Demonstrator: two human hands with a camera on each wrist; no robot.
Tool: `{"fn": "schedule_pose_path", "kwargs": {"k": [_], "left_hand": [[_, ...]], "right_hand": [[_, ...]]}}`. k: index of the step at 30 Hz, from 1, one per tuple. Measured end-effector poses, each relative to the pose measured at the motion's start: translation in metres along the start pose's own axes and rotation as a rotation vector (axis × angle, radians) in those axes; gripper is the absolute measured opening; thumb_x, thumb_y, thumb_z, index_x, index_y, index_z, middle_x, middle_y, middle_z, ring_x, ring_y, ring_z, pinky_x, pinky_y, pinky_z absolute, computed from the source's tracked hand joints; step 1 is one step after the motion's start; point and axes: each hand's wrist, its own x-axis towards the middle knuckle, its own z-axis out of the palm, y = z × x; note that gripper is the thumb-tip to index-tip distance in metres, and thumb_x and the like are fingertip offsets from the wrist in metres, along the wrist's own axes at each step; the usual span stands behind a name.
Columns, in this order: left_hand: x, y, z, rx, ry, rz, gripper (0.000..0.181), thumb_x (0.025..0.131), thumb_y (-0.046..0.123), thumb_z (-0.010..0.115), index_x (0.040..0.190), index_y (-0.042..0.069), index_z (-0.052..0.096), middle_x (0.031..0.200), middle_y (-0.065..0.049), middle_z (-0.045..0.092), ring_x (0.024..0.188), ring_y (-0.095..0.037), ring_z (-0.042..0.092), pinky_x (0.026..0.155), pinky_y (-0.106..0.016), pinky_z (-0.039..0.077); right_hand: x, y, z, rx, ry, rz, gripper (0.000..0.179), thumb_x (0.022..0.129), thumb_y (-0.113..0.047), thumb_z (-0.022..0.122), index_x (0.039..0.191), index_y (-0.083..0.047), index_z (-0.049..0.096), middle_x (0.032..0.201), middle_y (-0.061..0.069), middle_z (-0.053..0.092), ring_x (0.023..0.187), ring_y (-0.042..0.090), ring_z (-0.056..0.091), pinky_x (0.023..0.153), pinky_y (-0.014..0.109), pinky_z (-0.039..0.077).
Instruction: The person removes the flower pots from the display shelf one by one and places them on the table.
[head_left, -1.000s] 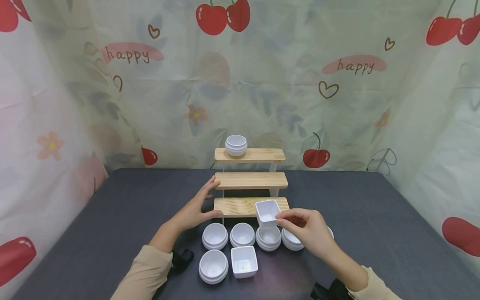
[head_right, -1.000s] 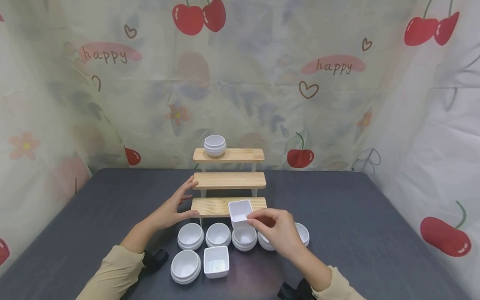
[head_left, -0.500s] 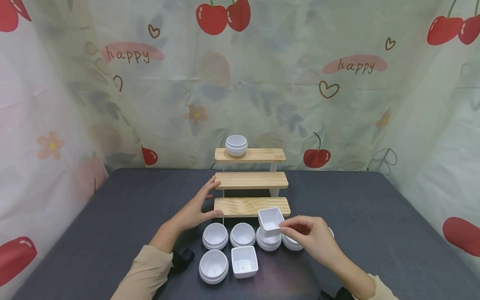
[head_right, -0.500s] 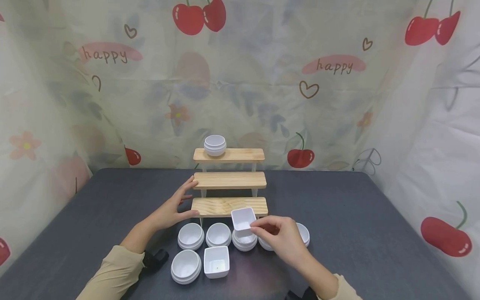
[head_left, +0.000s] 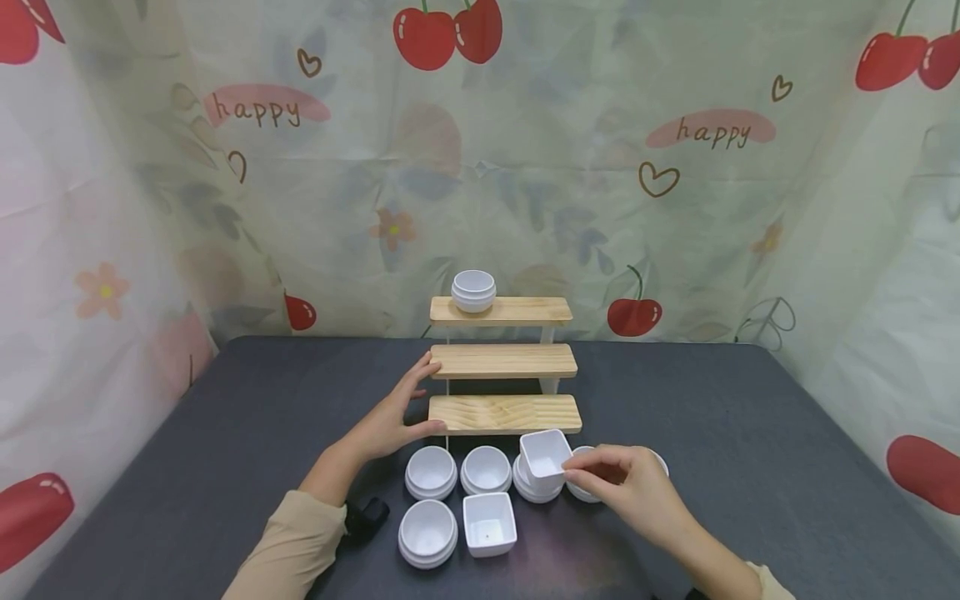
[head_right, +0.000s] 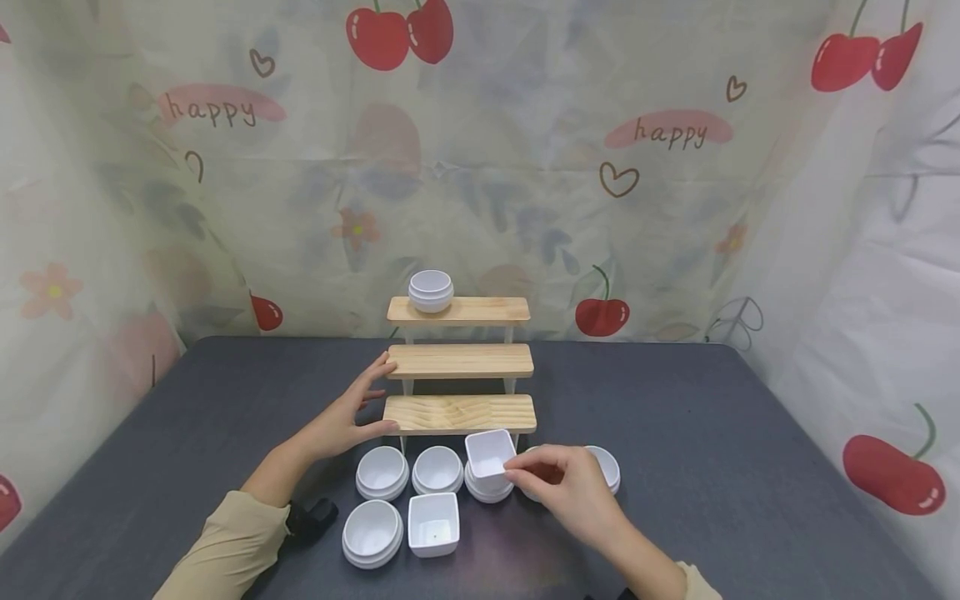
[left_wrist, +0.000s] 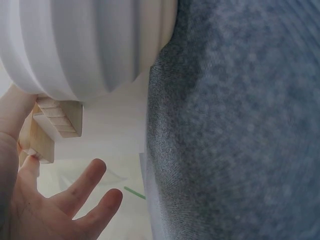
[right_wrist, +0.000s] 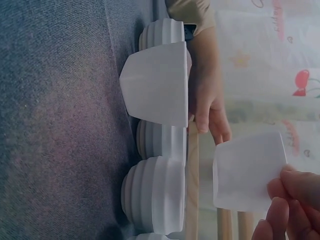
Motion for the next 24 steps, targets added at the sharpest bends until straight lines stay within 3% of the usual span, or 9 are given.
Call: {"fn": "schedule_pose_path", "kwargs": {"k": [7, 14, 24], "left_hand": [[0.0, -0.001, 0.0, 0.003, 0.005, 0.003, 0.086, 0.081, 0.02, 0.073, 0.148, 0.015, 0.019, 0.158, -0.014, 0.003, 0.138, -0.04, 0.029, 0.107, -0.052, 0.036], [-0.001, 0.001, -0.001, -0.001, 0.004, 0.017, 0.086, 0.081, 0.018, 0.073, 0.148, 0.013, 0.019, 0.158, -0.014, 0.002, 0.142, -0.037, 0.023, 0.108, -0.051, 0.036], [0.0, 0.001, 0.0, 0.002, 0.005, 0.003, 0.086, 0.081, 0.019, 0.073, 0.148, 0.015, 0.019, 0.158, -0.014, 0.003, 0.14, -0.038, 0.027, 0.107, -0.051, 0.036]], "right_hand": [[-0.005, 0.003, 0.0, 0.021, -0.028, -0.059, 0.009, 0.081, -0.009, 0.07, 0.088, -0.004, 0.073, 0.08, 0.005, 0.073, 0.07, -0.007, 0.06, 0.059, 0.018, 0.053], [-0.011, 0.004, 0.001, 0.006, -0.034, -0.041, 0.008, 0.08, -0.006, 0.071, 0.087, -0.003, 0.073, 0.079, 0.0, 0.073, 0.069, -0.007, 0.06, 0.059, 0.019, 0.053], [-0.017, 0.008, 0.002, 0.016, -0.068, -0.046, 0.008, 0.081, -0.007, 0.07, 0.087, -0.002, 0.073, 0.079, 0.0, 0.072, 0.07, -0.008, 0.06, 0.06, 0.019, 0.053]]}}
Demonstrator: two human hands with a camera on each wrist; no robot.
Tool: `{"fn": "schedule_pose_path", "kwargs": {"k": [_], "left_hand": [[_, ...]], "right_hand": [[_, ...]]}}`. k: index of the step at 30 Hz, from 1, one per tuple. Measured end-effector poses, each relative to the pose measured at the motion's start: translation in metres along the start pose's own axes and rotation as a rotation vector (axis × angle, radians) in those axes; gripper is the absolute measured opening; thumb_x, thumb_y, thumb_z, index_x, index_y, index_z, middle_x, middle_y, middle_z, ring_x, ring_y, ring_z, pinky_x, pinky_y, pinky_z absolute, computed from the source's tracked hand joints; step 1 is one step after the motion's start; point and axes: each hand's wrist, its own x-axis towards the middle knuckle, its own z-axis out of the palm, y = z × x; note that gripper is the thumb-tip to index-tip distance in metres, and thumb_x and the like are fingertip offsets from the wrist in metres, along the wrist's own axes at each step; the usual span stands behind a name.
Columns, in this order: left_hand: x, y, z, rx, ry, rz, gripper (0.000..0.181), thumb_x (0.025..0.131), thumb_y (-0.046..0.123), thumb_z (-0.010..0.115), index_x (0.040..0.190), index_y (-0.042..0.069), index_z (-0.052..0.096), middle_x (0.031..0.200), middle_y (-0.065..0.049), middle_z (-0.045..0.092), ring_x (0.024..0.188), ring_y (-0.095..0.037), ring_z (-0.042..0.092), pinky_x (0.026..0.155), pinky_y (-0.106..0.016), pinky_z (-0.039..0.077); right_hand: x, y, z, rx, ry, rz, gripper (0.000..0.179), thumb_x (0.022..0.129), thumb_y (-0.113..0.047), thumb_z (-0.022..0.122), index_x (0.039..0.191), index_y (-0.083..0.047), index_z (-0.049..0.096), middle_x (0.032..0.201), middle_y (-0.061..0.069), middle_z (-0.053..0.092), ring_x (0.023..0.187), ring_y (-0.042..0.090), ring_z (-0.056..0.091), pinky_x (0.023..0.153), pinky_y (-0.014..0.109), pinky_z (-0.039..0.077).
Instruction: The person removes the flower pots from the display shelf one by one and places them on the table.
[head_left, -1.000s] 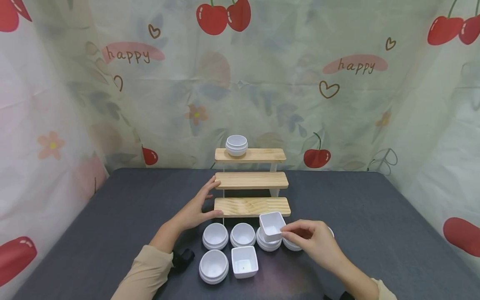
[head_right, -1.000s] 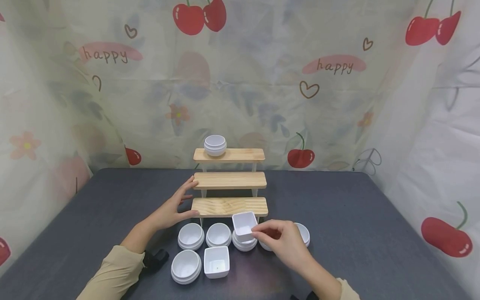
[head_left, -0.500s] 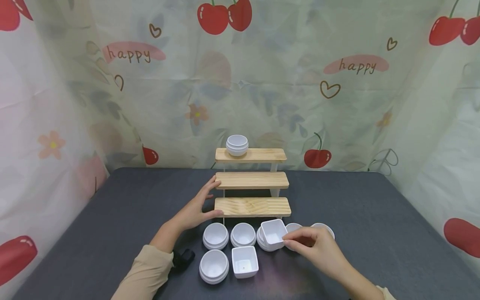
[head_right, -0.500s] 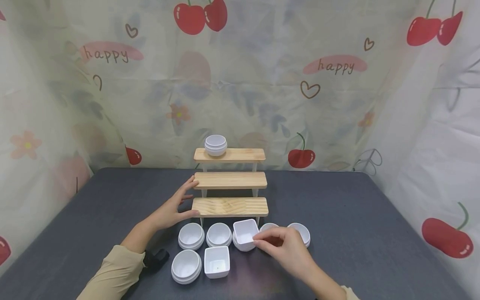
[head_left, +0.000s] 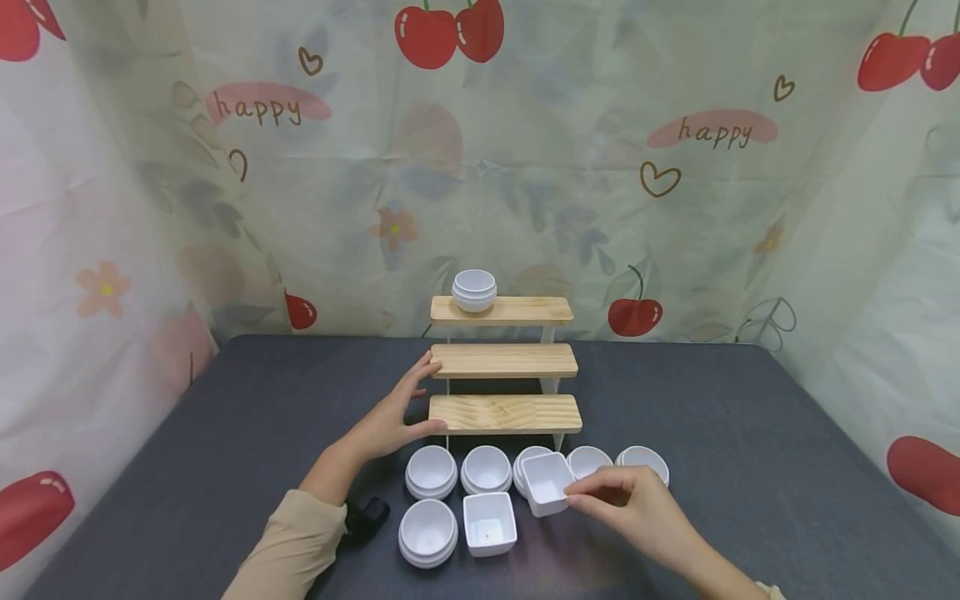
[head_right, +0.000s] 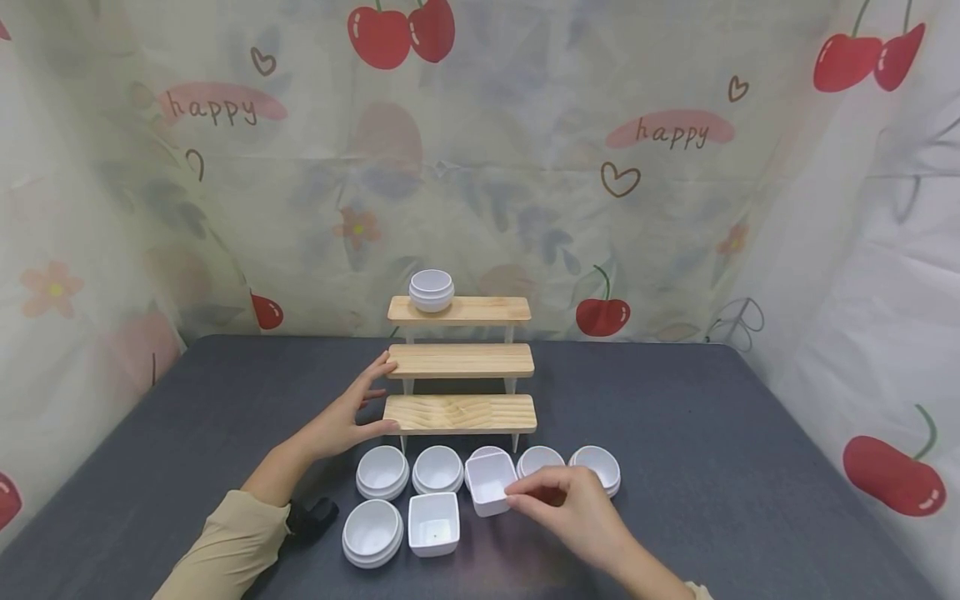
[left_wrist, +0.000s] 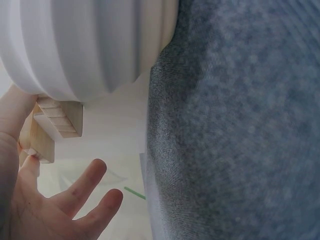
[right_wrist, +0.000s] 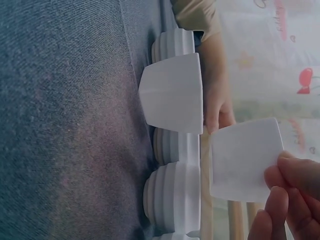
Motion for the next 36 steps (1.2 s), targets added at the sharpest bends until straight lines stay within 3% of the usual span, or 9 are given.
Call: {"fn": "schedule_pose_path", "kwargs": {"k": [8, 18, 36], "left_hand": [[0.0, 0.0, 0.0, -0.005, -0.004, -0.008, 0.086, 0.081, 0.02, 0.073, 0.148, 0.015, 0.019, 0.158, -0.014, 0.003, 0.138, -0.039, 0.029, 0.107, -0.052, 0.036], [-0.001, -0.001, 0.0, -0.003, -0.004, 0.003, 0.086, 0.081, 0.02, 0.073, 0.148, 0.015, 0.019, 0.158, -0.013, 0.003, 0.14, -0.037, 0.027, 0.108, -0.051, 0.036], [0.0, -0.001, 0.0, -0.006, -0.006, -0.007, 0.086, 0.081, 0.02, 0.073, 0.148, 0.015, 0.02, 0.158, -0.014, 0.003, 0.139, -0.038, 0.03, 0.107, -0.052, 0.036]], "right_hand": [[-0.002, 0.003, 0.001, 0.013, -0.016, -0.016, 0.007, 0.08, -0.004, 0.07, 0.086, -0.002, 0.074, 0.078, -0.004, 0.071, 0.07, -0.008, 0.059, 0.059, 0.019, 0.053], [-0.005, 0.005, 0.002, 0.013, -0.048, -0.002, 0.011, 0.08, -0.011, 0.071, 0.086, -0.002, 0.074, 0.077, 0.006, 0.072, 0.069, -0.009, 0.057, 0.058, 0.019, 0.053], [-0.009, 0.014, 0.01, 0.074, -0.083, -0.028, 0.01, 0.081, -0.005, 0.07, 0.085, 0.003, 0.072, 0.078, 0.014, 0.072, 0.072, -0.009, 0.06, 0.06, 0.018, 0.053]]}}
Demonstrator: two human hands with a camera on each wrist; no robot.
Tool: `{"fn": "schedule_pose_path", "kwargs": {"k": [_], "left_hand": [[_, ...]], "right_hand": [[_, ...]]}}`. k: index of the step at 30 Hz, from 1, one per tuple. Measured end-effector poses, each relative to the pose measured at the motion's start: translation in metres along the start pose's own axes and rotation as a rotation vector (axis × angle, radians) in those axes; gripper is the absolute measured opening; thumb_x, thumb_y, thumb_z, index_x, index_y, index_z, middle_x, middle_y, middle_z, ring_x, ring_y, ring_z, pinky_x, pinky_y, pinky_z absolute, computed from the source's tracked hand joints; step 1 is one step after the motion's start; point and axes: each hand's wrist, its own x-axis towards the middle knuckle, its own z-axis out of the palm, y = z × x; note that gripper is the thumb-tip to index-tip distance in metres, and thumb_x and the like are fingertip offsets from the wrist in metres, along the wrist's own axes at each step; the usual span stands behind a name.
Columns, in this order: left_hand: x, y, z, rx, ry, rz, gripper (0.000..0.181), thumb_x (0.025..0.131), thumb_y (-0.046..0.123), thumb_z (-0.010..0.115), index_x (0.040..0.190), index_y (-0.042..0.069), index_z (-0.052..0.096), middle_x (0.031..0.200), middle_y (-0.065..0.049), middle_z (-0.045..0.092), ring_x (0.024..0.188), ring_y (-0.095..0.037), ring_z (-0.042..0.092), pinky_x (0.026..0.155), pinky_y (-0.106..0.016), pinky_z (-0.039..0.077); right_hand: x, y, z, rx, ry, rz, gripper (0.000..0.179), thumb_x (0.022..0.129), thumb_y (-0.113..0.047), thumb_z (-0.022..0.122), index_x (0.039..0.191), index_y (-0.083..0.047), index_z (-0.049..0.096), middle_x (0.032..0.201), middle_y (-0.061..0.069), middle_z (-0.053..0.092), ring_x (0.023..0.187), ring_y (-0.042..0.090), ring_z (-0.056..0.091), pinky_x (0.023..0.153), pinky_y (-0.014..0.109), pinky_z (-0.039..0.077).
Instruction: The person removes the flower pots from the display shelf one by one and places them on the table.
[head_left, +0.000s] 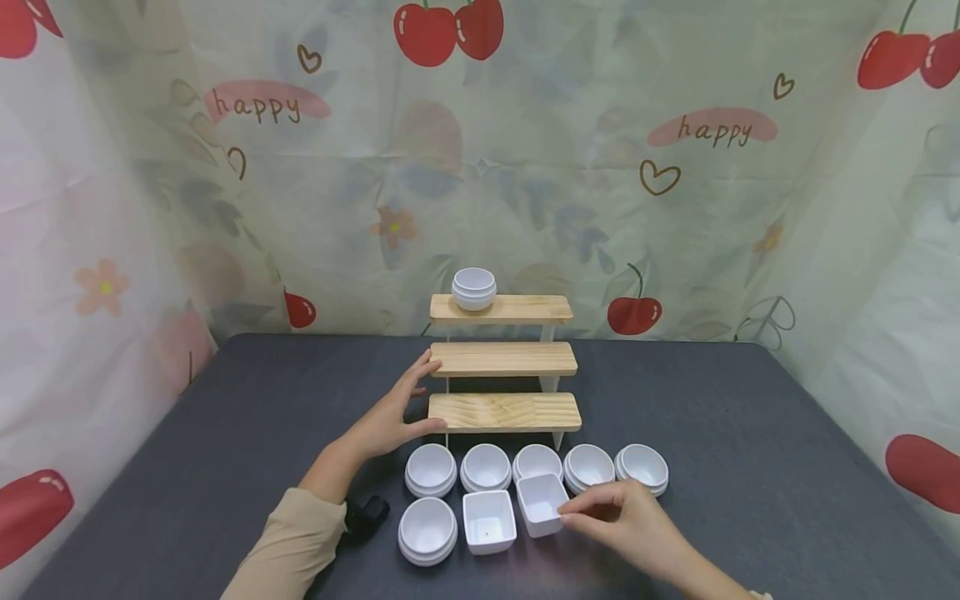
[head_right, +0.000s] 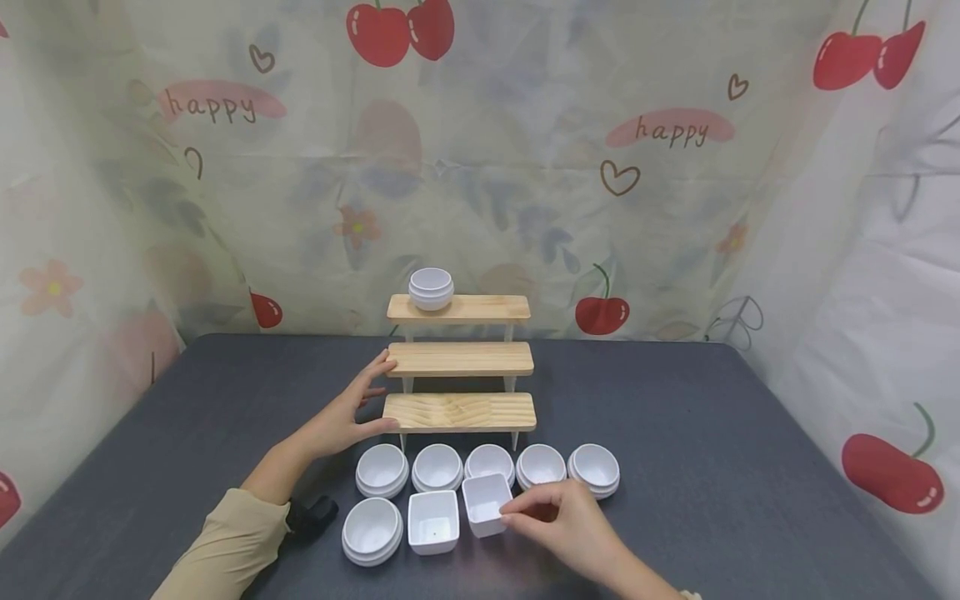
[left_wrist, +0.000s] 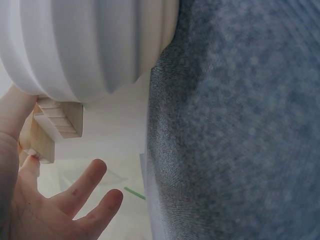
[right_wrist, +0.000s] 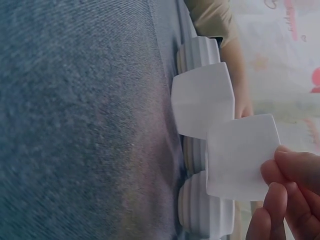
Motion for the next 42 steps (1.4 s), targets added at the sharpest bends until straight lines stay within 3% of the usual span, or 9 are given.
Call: {"fn": "schedule_pose_path", "kwargs": {"k": [32, 42], "left_hand": [[0.0, 0.002, -0.001, -0.004, -0.005, -0.005, 0.086, 0.081, 0.02, 0.073, 0.148, 0.014, 0.019, 0.158, -0.014, 0.002, 0.138, -0.039, 0.03, 0.108, -0.051, 0.036], [0.0, -0.001, 0.0, -0.001, 0.0, 0.01, 0.086, 0.081, 0.02, 0.073, 0.148, 0.015, 0.02, 0.158, -0.014, 0.003, 0.139, -0.038, 0.029, 0.107, -0.051, 0.036]], "right_hand": [[-0.006, 0.007, 0.01, -0.062, -0.024, 0.021, 0.008, 0.08, -0.008, 0.071, 0.08, 0.0, 0.073, 0.071, 0.009, 0.072, 0.064, -0.012, 0.055, 0.053, 0.018, 0.051], [-0.007, 0.008, 0.012, -0.067, -0.039, 0.068, 0.009, 0.079, -0.009, 0.072, 0.079, 0.0, 0.073, 0.068, 0.009, 0.071, 0.061, -0.013, 0.053, 0.051, 0.018, 0.049]]}}
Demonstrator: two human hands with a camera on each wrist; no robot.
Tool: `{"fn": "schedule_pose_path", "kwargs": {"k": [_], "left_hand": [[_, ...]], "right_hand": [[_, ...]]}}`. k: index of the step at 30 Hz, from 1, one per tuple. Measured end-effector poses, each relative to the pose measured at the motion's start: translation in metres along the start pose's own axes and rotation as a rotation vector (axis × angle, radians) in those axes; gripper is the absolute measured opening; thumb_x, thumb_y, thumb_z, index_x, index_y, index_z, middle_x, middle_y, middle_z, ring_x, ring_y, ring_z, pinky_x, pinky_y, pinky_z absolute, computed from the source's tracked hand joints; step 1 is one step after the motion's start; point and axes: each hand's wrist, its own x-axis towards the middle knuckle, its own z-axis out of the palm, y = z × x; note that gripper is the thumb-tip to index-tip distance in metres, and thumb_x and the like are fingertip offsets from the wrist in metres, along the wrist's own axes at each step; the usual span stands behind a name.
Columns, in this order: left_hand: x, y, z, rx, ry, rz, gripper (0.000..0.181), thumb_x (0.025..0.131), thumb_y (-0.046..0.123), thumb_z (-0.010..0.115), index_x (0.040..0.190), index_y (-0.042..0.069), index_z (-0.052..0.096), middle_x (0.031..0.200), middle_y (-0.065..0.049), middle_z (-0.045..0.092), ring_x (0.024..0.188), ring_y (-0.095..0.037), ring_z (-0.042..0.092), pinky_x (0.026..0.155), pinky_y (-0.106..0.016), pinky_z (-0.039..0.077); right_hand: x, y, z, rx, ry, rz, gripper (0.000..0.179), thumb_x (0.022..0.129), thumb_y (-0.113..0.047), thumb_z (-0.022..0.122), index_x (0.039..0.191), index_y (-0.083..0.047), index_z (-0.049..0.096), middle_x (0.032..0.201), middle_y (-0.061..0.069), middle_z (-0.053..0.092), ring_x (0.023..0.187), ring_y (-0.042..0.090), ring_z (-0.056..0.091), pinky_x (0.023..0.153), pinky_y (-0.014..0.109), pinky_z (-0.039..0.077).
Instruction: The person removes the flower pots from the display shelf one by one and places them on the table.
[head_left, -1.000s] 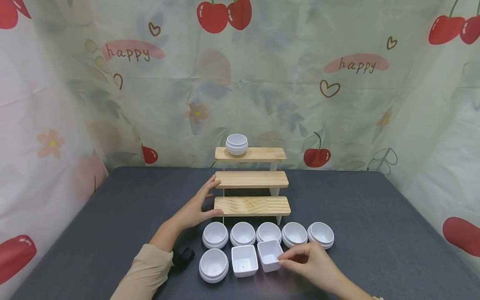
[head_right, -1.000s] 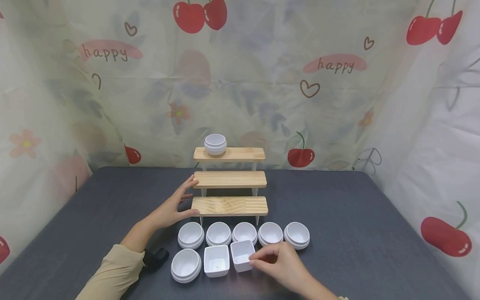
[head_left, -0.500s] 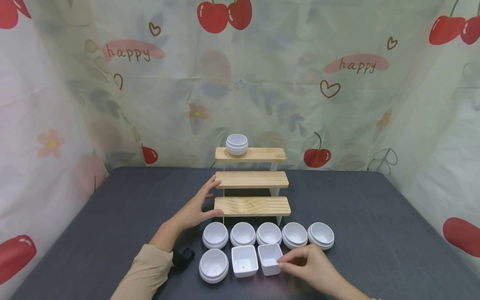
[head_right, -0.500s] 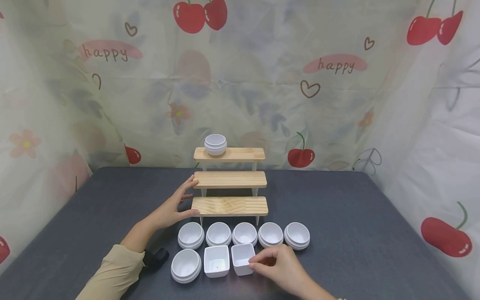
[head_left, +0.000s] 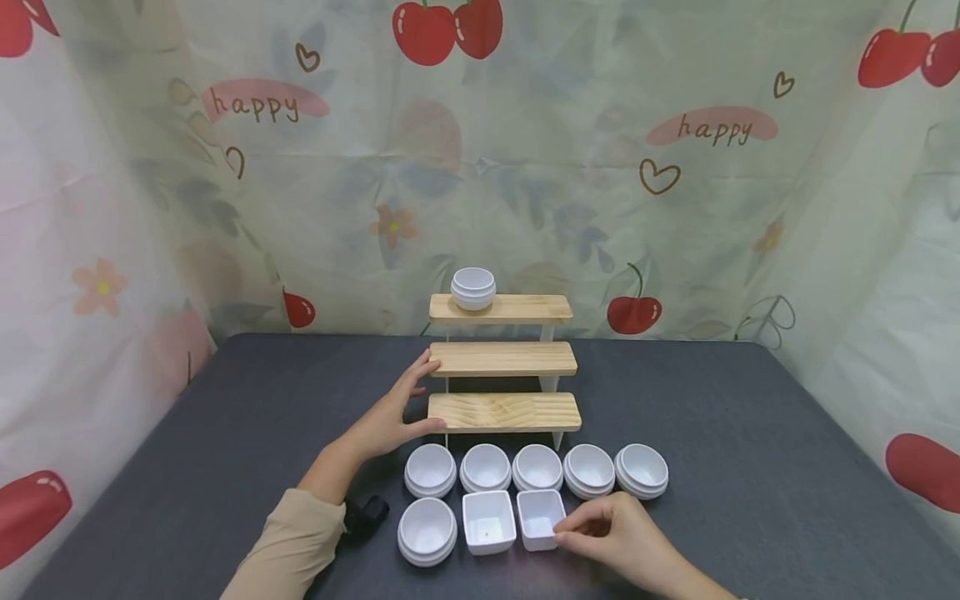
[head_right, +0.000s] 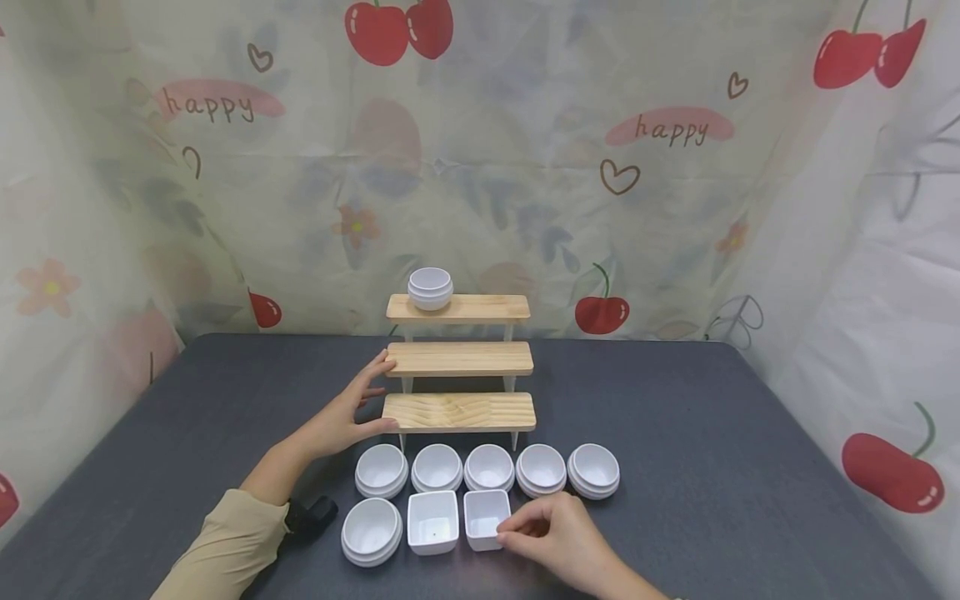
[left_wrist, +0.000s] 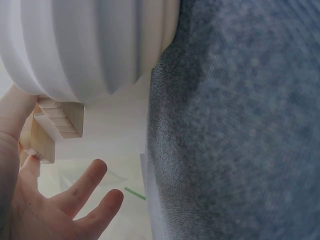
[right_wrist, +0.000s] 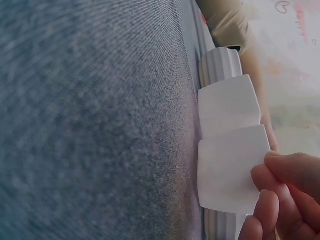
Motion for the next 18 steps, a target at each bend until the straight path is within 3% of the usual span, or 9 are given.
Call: {"fn": "schedule_pose_path", "kwargs": {"k": [18], "left_hand": [[-0.0003, 0.0008, -0.0002, -0.007, -0.003, -0.004, 0.085, 0.081, 0.02, 0.072, 0.148, 0.015, 0.02, 0.159, -0.013, 0.003, 0.137, -0.041, 0.031, 0.107, -0.052, 0.035]], "right_hand": [[0.0008, 0.0025, -0.0003, 0.009, -0.019, -0.012, 0.008, 0.08, -0.008, 0.071, 0.08, -0.001, 0.072, 0.065, 0.009, 0.069, 0.06, -0.012, 0.052, 0.049, 0.018, 0.048]]}}
